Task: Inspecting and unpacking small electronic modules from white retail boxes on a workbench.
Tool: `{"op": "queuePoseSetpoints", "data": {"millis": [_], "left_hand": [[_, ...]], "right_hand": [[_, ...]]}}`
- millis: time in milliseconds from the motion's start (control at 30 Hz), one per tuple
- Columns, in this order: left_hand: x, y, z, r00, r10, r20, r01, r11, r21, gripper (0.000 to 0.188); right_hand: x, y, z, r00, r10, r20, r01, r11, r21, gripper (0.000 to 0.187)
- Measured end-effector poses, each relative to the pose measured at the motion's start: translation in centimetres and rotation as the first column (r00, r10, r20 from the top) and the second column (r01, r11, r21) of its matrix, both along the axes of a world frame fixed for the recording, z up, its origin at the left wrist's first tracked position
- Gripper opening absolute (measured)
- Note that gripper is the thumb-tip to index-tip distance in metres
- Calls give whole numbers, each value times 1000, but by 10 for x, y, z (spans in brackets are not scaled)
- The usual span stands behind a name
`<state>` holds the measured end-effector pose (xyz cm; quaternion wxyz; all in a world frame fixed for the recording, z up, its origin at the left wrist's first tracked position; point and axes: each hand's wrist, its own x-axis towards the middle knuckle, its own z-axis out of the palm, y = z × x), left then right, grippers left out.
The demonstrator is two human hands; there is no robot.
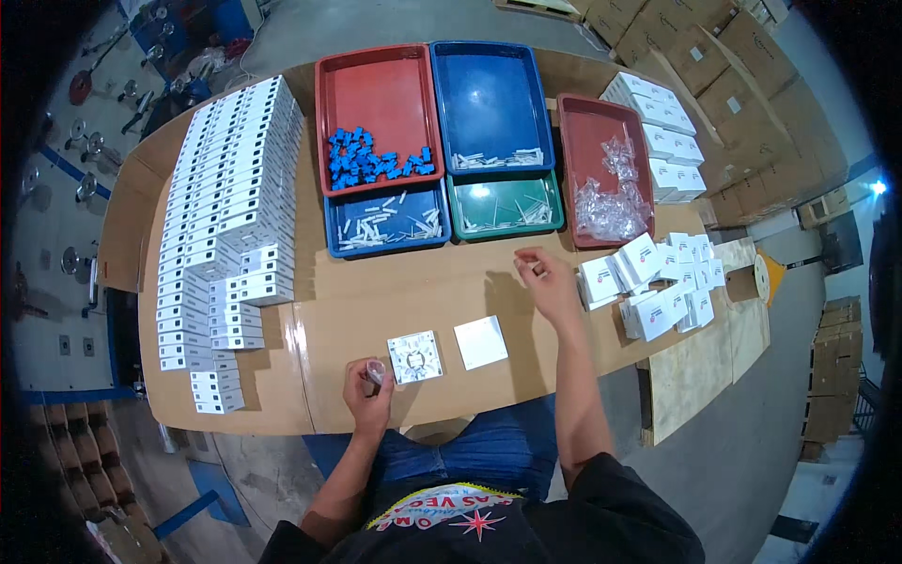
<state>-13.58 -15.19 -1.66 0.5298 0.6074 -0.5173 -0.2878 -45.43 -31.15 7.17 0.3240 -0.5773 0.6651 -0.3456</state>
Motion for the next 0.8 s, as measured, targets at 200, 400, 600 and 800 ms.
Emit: {"op": "queuePoseSetpoints", "data": {"millis": [200,400,600,800], "left_hand": [[5,1,-14,999,-38,-3,38,998,55,32],[2,3,-15,998,-53,-28,55,996,69,27],[2,0,-12,997,-74,-27,75,995,60,27],[2,-1,-9,997,-80,3,80,995,55,29]], "right_hand": [[-28,-70,3,959,-62,-275,19,987,-158,16],[-33,-116,-10,848,104,-519,-148,988,-43,14],[-32,-149,-36,712,398,-578,-387,910,150,15],[-24,-155,-36,699,481,-530,-379,877,297,19]]}}
